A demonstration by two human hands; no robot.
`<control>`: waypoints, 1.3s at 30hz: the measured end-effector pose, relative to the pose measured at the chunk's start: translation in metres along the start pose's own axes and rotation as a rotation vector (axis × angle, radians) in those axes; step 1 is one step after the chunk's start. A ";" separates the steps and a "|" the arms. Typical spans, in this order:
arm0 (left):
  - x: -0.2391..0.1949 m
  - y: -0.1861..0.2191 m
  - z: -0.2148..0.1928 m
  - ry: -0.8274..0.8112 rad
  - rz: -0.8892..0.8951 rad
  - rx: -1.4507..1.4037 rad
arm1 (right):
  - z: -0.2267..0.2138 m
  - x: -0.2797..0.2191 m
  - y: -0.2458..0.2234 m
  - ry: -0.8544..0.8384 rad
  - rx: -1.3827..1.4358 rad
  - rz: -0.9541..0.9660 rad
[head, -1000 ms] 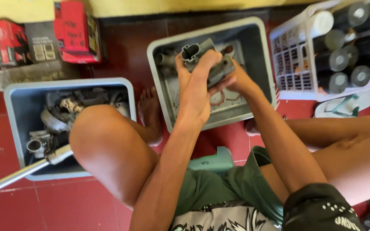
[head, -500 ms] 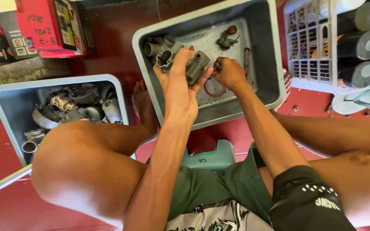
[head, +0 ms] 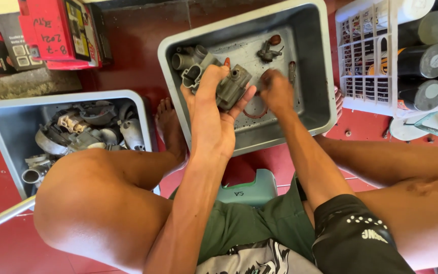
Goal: Cleaning and disassembling a motorcycle carburetor using a brush and a screwdriver.
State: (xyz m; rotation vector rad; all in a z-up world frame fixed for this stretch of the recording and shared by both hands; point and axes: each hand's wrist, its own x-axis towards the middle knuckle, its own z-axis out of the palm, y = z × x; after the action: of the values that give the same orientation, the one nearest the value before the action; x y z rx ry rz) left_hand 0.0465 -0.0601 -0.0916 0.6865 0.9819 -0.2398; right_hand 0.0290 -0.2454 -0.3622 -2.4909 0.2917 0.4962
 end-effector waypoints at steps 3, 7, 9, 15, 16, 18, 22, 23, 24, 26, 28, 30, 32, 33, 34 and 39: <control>-0.018 0.009 0.002 -0.027 0.004 -0.034 | 0.007 0.025 0.034 0.263 0.189 0.055; -0.034 0.019 0.003 -0.046 -0.004 -0.030 | 0.000 0.046 0.062 0.262 0.352 0.032; -0.039 0.019 0.001 -0.072 0.000 -0.042 | -0.011 0.043 0.056 0.154 0.379 0.064; -0.046 0.017 -0.007 -0.095 -0.023 -0.020 | -0.008 0.022 0.031 0.029 0.107 -0.074; -0.045 0.015 -0.012 -0.180 0.001 -0.021 | -0.006 0.020 0.029 0.066 0.108 -0.107; -0.047 0.014 -0.019 -0.276 0.036 -0.022 | -0.003 0.016 0.025 0.114 0.109 -0.153; -0.052 0.021 -0.029 -0.597 0.092 -0.064 | 0.037 0.037 0.079 0.049 -0.148 -0.104; -0.051 0.022 -0.035 -0.693 0.094 -0.082 | 0.058 0.045 0.109 0.184 -0.240 -0.139; -0.055 0.027 -0.040 -0.680 0.086 -0.083 | 0.050 0.036 0.101 0.170 -0.241 -0.133; -0.060 0.039 -0.048 -0.772 0.137 -0.165 | 0.033 0.025 0.086 0.481 -0.738 -0.421; -0.072 0.055 -0.061 -0.764 0.168 -0.183 | 0.023 0.009 0.063 0.488 -0.691 -0.433; -0.080 0.069 -0.067 -0.763 0.200 -0.203 | 0.016 0.004 0.040 0.503 -0.646 -0.445; -0.088 0.079 -0.071 -0.640 0.362 -0.183 | 0.021 0.000 0.018 0.268 -0.326 -0.477; -0.094 0.082 -0.069 -0.637 0.358 -0.185 | 0.025 -0.010 0.001 0.263 -0.328 -0.475; -0.099 0.086 -0.065 -0.474 0.386 -0.156 | 0.026 -0.017 -0.017 0.070 -0.258 -0.586; -0.097 0.089 -0.075 -0.507 0.386 -0.198 | 0.079 -0.032 -0.054 -0.668 -0.517 -0.477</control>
State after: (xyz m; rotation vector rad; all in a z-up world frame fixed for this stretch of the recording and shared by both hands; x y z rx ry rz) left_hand -0.0149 0.0449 -0.0012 0.5799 0.3706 0.0273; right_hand -0.0061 -0.1530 -0.3828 -2.5478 -0.7563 1.2550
